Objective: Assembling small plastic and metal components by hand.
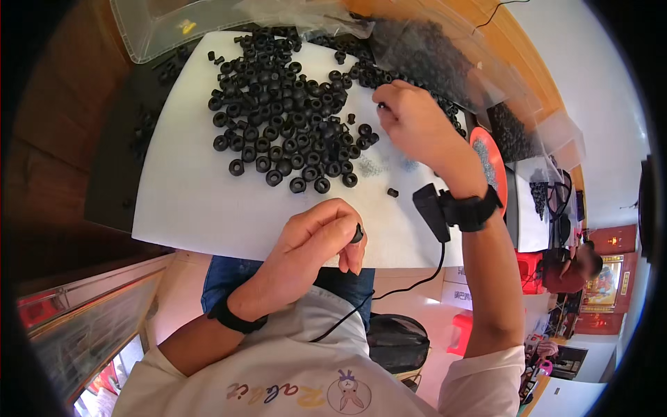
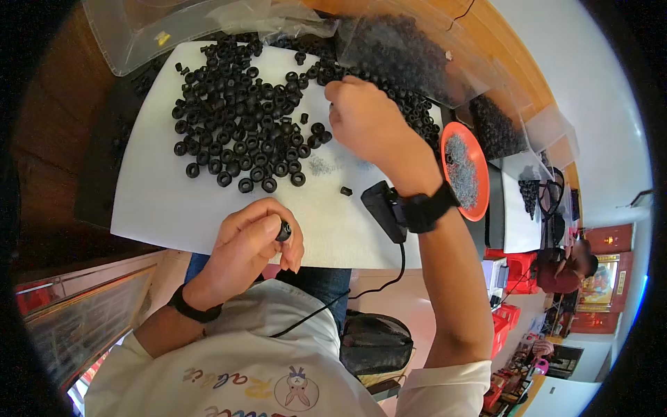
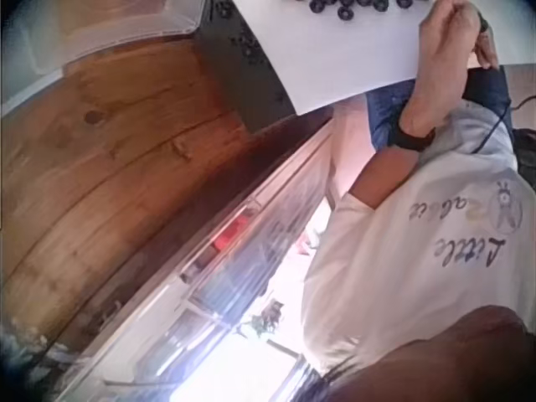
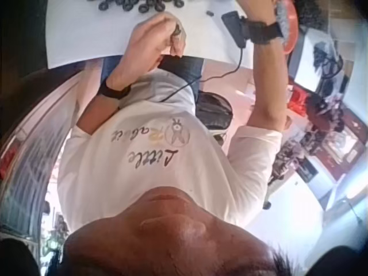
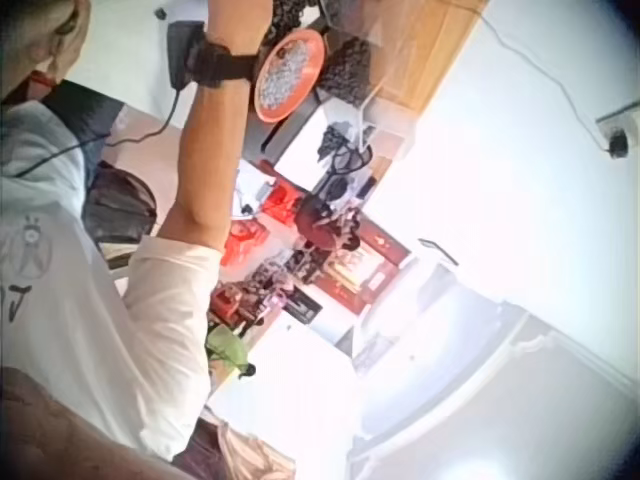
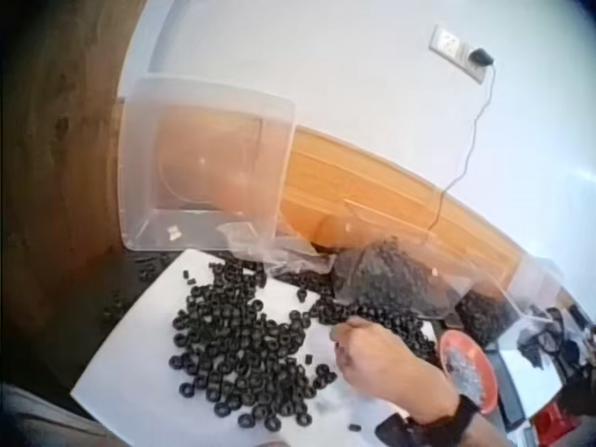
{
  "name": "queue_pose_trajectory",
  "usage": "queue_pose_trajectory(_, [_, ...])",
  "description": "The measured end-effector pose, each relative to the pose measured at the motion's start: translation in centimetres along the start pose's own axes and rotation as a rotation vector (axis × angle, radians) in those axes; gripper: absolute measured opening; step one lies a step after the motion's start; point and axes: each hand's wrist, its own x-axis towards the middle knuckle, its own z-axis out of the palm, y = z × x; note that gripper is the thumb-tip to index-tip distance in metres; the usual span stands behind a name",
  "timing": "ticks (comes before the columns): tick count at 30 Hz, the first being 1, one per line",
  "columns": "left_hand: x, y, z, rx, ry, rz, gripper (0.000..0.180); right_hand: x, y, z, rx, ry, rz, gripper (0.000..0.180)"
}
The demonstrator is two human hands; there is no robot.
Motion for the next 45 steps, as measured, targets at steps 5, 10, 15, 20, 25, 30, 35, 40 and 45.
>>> queue_pose_trajectory(5, [-0.4, -0.3, 0.5, 0.03, 0.016, 0.021, 0.022, -3.9, -3.5, -5.2, 0.352, 0.125, 0.012, 0.011])
queue_pose_trajectory(10, [-0.2, -0.2, 0.0, 0.039, 0.017, 0.022, 0.024, -9.1, -5.7, -4.1, 0.841, 0.112, 0.131, 0.008])
queue_pose_trajectory(15, [-0.1, -0.3, 0.4, 0.04, 0.021, 0.032, 0.026, -12.0, -7.5, -1.5, 1.06, 0.139, 0.138, 0.011])
queue_pose_trajectory(20, [-0.1, -0.1, 0.6, 0.086, 0.02, 0.015, 0.027, -13.1, -8.0, -0.4, 1.037, 0.282, 0.09, 0.013])
queue_pose_trajectory(25, [-0.1, -0.2, 0.5, 0.096, 0.018, 0.022, 0.028, -13.5, -8.2, 0.0, 1.008, 0.351, 0.036, 0.015])
queue_pose_trajectory(30, [-0.3, 0.0, 0.7, 0.056, 0.018, -0.002, 0.026, -13.4, -8.4, -0.8, 0.898, 0.268, 0.056, 0.016])
queue_pose_trajectory(35, [-0.3, 0.0, 0.8, 0.043, 0.02, 0.01, 0.027, -13.1, -7.9, 0.2, 0.797, 0.288, -0.03, 0.017])
queue_pose_trajectory(40, [-0.5, 0.0, 0.8, 0.052, 0.025, 0.02, 0.027, -13.9, -8.3, -0.1, 0.91, 0.22, 0.142, 0.016])
queue_pose_trajectory(45, [-0.5, 0.1, 0.9, 0.049, 0.048, 0.024, 0.027, -14.0, -8.6, -0.8, 1.105, 0.213, 0.179, 0.013])
